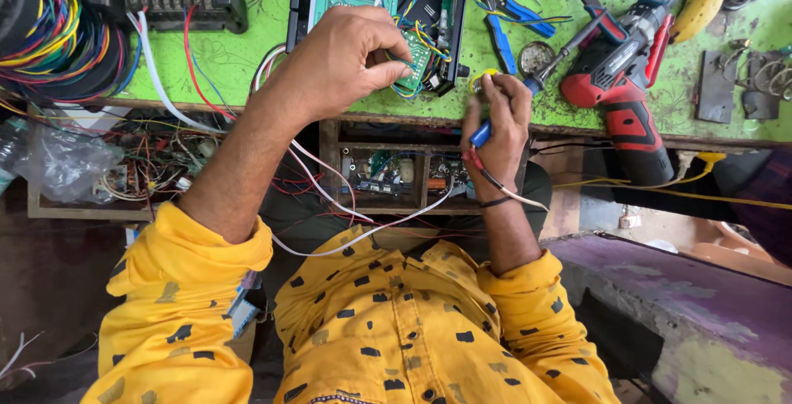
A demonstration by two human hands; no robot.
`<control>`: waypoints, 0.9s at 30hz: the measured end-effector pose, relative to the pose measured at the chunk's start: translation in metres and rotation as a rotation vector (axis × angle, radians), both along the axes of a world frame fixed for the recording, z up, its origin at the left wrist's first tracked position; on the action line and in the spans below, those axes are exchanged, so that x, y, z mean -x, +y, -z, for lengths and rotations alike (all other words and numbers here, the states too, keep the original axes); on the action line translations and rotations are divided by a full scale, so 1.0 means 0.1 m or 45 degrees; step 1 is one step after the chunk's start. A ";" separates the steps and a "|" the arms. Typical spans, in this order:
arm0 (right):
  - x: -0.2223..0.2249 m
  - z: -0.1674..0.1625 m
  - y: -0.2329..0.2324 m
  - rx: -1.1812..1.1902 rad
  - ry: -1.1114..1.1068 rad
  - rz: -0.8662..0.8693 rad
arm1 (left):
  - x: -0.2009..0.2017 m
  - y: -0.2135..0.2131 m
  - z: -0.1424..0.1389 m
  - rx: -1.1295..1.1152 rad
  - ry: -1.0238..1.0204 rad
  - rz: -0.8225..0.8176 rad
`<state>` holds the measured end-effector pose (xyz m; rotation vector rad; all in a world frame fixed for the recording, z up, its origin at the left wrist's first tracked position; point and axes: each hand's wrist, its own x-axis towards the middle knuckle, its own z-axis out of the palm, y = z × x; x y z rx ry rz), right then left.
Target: The person strips the insulation from several colored wires using pliers, then solders them to a green circuit board using a soldering iron and solder. The person repeats this process for multiple wires, securing each connection to the board.
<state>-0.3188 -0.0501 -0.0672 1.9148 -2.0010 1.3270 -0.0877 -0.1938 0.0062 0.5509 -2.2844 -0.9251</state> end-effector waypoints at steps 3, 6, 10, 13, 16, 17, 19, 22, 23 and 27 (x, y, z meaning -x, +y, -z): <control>-0.01 -0.06 -0.01 0.007 0.054 -0.015 | 0.00 0.01 0.00 0.004 -0.007 -0.007; -0.05 -0.07 -0.08 0.006 -0.001 0.066 | 0.01 0.01 -0.01 0.011 -0.012 -0.018; -0.06 -0.08 -0.04 -0.035 -0.018 0.041 | 0.01 0.02 -0.01 0.047 0.001 -0.027; -0.02 -0.10 0.03 -0.098 0.046 0.002 | 0.01 0.04 -0.01 0.003 0.000 -0.052; 0.02 -0.09 0.04 -0.139 0.094 -0.026 | 0.03 0.06 -0.03 -0.034 -0.057 -0.088; 0.04 -0.09 0.04 -0.148 0.098 -0.032 | 0.04 0.06 -0.04 -0.019 -0.049 -0.087; 0.11 -0.11 0.12 -0.102 0.105 -0.011 | 0.04 0.06 -0.07 0.017 -0.040 -0.081; 0.36 -0.31 0.42 -0.024 0.300 0.032 | 0.04 0.08 -0.09 -0.019 -0.042 -0.100; 0.47 -0.41 0.60 -0.032 0.467 0.191 | 0.03 0.06 -0.10 -0.070 -0.055 -0.089; 0.99 -0.88 1.27 0.136 0.226 0.231 | 0.01 0.02 -0.11 -0.149 -0.094 -0.064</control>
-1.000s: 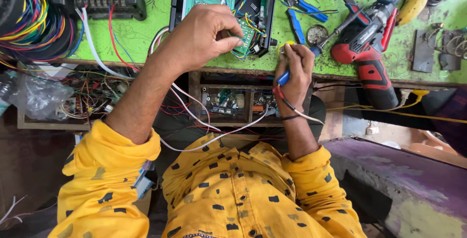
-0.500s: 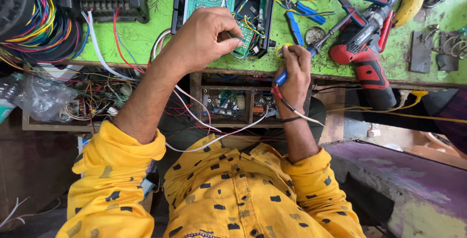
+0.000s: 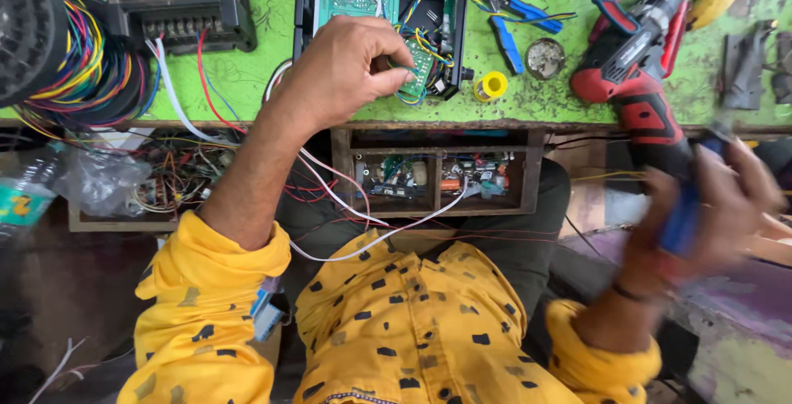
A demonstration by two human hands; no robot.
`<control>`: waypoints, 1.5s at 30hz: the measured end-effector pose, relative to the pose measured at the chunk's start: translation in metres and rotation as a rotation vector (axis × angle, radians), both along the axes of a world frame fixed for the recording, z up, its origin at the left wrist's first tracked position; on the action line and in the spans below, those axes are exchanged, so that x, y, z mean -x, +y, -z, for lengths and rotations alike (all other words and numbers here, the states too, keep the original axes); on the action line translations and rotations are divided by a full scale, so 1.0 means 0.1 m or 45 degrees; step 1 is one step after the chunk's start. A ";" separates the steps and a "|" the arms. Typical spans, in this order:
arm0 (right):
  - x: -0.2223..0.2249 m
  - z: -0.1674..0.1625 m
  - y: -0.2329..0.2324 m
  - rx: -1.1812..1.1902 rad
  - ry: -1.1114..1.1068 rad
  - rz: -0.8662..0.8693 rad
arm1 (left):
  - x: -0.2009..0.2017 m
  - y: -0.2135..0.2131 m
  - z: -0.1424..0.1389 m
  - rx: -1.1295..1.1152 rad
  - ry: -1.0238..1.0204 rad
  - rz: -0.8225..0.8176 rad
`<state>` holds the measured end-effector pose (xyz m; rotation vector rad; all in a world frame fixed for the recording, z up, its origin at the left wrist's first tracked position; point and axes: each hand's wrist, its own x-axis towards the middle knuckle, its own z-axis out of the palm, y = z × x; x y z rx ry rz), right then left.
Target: The person strips the insulation from several colored wires using pliers, then solders them to a green circuit board using a soldering iron and solder. The person repeats this process for multiple wires, securing each connection to the board.
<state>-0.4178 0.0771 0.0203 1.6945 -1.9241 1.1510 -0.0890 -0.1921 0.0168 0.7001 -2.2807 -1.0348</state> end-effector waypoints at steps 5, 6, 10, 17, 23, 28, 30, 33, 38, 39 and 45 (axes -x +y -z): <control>-0.06 -0.08 0.50 0.253 -1.226 -0.291 | -0.01 0.05 -0.04 0.055 -0.030 -0.020; -0.12 -0.06 0.51 0.246 -1.317 -0.348 | -0.01 0.06 -0.06 0.033 -0.029 -0.024; -0.36 0.05 0.41 0.170 -1.326 -0.337 | 0.00 0.10 -0.09 0.086 -0.067 -0.017; -0.43 0.08 0.19 0.130 -1.096 -0.227 | 0.02 0.17 -0.10 0.136 -0.070 -0.051; -0.46 0.11 0.24 0.076 -1.139 -0.235 | 0.04 0.19 -0.14 0.072 -0.157 -0.080; -0.46 0.20 0.22 0.135 -1.230 -0.243 | 0.04 0.21 -0.19 0.069 -0.180 -0.085; -0.48 0.23 0.20 0.126 -1.273 -0.260 | 0.03 0.20 -0.19 0.081 -0.169 -0.066; -0.50 0.29 0.16 0.108 -1.299 -0.284 | 0.03 0.19 -0.18 0.071 -0.160 -0.060; -0.51 0.35 0.11 0.099 -1.308 -0.296 | 0.01 0.18 -0.17 0.036 -0.163 -0.062; -0.51 0.35 0.11 0.097 -1.312 -0.300 | 0.01 0.18 -0.16 0.031 -0.159 -0.062; -0.51 0.37 0.08 0.104 -1.324 -0.318 | 0.02 0.19 -0.16 0.043 -0.153 -0.062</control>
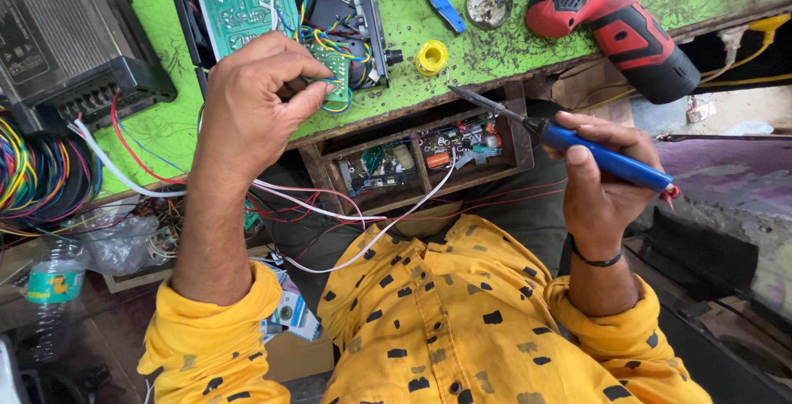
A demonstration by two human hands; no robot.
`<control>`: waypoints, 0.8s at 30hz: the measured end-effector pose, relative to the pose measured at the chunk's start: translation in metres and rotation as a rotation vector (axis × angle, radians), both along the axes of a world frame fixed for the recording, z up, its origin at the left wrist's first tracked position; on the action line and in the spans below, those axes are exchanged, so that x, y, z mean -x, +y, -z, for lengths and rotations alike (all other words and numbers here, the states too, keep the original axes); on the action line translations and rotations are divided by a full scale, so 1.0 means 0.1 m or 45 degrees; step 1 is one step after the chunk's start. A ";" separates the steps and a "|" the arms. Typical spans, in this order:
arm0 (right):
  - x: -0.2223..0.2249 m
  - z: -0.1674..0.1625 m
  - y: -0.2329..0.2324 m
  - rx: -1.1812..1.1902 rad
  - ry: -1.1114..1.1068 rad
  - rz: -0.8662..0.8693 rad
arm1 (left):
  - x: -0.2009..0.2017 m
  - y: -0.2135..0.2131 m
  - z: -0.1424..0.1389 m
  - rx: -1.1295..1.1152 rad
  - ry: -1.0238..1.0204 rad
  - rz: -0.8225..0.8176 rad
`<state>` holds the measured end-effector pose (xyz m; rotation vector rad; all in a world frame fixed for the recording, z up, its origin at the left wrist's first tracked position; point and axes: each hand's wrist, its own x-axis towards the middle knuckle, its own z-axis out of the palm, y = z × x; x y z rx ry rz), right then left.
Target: The person strips the insulation from several colored wires using pliers, then solders them to a green circuit board using a soldering iron and solder. The person repeats this process for multiple wires, securing each connection to the board.
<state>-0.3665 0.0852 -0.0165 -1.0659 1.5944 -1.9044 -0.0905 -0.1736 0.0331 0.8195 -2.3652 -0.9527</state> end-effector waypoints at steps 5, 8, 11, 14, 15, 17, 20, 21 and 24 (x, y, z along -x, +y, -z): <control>0.00 0.01 -0.01 0.004 -0.009 -0.002 | 0.00 -0.01 -0.01 0.003 0.010 0.009; 0.02 0.02 0.00 0.002 -0.013 0.000 | 0.01 -0.01 0.00 -0.010 0.008 0.013; 0.01 0.04 0.01 0.008 -0.015 -0.002 | 0.00 -0.01 0.00 -0.020 0.012 0.013; 0.01 0.03 0.00 0.006 0.004 -0.005 | 0.00 -0.01 0.00 -0.016 0.023 0.010; 0.00 0.01 -0.01 0.008 0.012 0.001 | 0.00 -0.01 0.00 -0.006 0.025 0.008; -0.02 -0.03 -0.04 0.016 0.027 0.022 | 0.00 -0.01 0.02 0.009 0.039 0.010; -0.06 -0.15 -0.09 0.087 0.054 0.041 | -0.01 -0.02 0.03 0.004 0.054 0.013; -0.08 -0.20 -0.11 0.112 0.054 0.035 | -0.01 -0.03 0.04 -0.008 0.046 0.011; -0.19 -0.31 -0.20 0.166 0.042 -0.002 | -0.02 -0.04 0.04 0.014 0.044 0.030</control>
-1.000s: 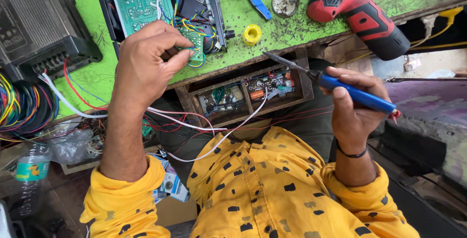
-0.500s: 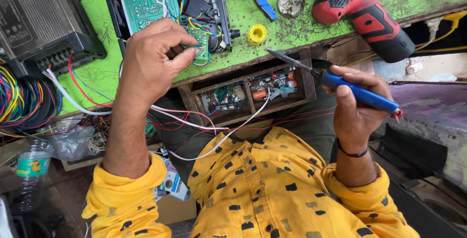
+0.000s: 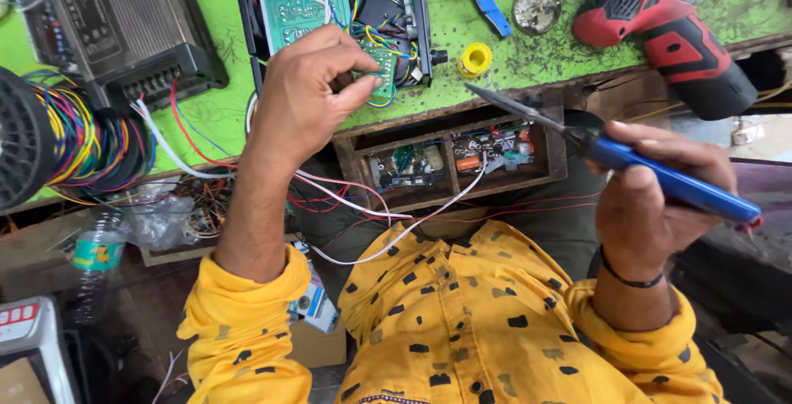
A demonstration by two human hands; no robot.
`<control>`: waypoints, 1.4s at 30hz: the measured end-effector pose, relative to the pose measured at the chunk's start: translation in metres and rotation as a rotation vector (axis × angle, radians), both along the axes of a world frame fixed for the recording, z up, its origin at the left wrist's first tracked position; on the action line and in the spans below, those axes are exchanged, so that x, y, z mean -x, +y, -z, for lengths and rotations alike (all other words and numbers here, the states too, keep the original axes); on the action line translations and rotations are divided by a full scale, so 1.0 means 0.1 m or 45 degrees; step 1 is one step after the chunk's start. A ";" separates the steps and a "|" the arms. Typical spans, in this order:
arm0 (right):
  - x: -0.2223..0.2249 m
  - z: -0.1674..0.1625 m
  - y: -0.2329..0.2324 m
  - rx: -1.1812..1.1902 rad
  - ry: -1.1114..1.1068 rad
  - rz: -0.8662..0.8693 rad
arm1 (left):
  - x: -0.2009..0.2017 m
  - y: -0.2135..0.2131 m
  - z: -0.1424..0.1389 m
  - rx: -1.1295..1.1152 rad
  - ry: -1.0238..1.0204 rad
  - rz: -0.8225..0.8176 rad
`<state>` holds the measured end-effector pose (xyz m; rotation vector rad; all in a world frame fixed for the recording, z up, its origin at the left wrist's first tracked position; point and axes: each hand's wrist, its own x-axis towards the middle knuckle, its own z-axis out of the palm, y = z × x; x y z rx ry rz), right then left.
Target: The person strips the insulation from several colored wires using pliers, then solders them to a green circuit board using a soldering iron and solder. The person repeats this process for multiple wires, securing each connection to the board.
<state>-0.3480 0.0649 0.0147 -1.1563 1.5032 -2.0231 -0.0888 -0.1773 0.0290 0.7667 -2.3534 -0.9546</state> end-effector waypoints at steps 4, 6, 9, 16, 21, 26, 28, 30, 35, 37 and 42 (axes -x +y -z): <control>-0.17 -0.07 -0.19 -0.026 0.054 -0.071 | 0.02 0.00 0.00 -0.013 -0.009 -0.013; -0.24 -0.09 -0.26 -0.079 0.123 -0.113 | 0.03 0.00 0.01 -0.013 -0.001 -0.019; -0.29 -0.09 -0.37 -0.112 0.180 -0.165 | 0.02 0.01 0.04 0.016 0.009 -0.015; -0.28 0.01 -0.42 -0.102 0.117 -0.239 | 0.01 0.01 0.06 0.003 0.015 -0.010; -0.27 0.10 -0.43 -0.098 0.115 -0.252 | 0.00 0.01 0.06 0.021 0.022 -0.004; -0.26 0.12 -0.43 -0.103 0.140 -0.253 | 0.01 0.01 0.07 0.009 0.028 -0.003; -0.27 0.11 -0.43 -0.097 0.126 -0.252 | 0.01 0.01 0.07 0.001 0.027 -0.007; -0.28 0.08 -0.44 -0.099 0.121 -0.249 | 0.01 0.01 0.08 -0.003 0.031 -0.010; -0.32 -0.01 -0.48 -0.132 0.130 -0.236 | 0.00 0.01 0.07 -0.005 0.027 -0.010; -0.33 -0.06 -0.50 -0.120 0.076 -0.231 | 0.00 0.02 0.06 -0.017 0.027 -0.018; -0.32 -0.13 -0.47 -0.099 0.073 -0.185 | 0.00 0.02 0.06 -0.007 0.036 -0.016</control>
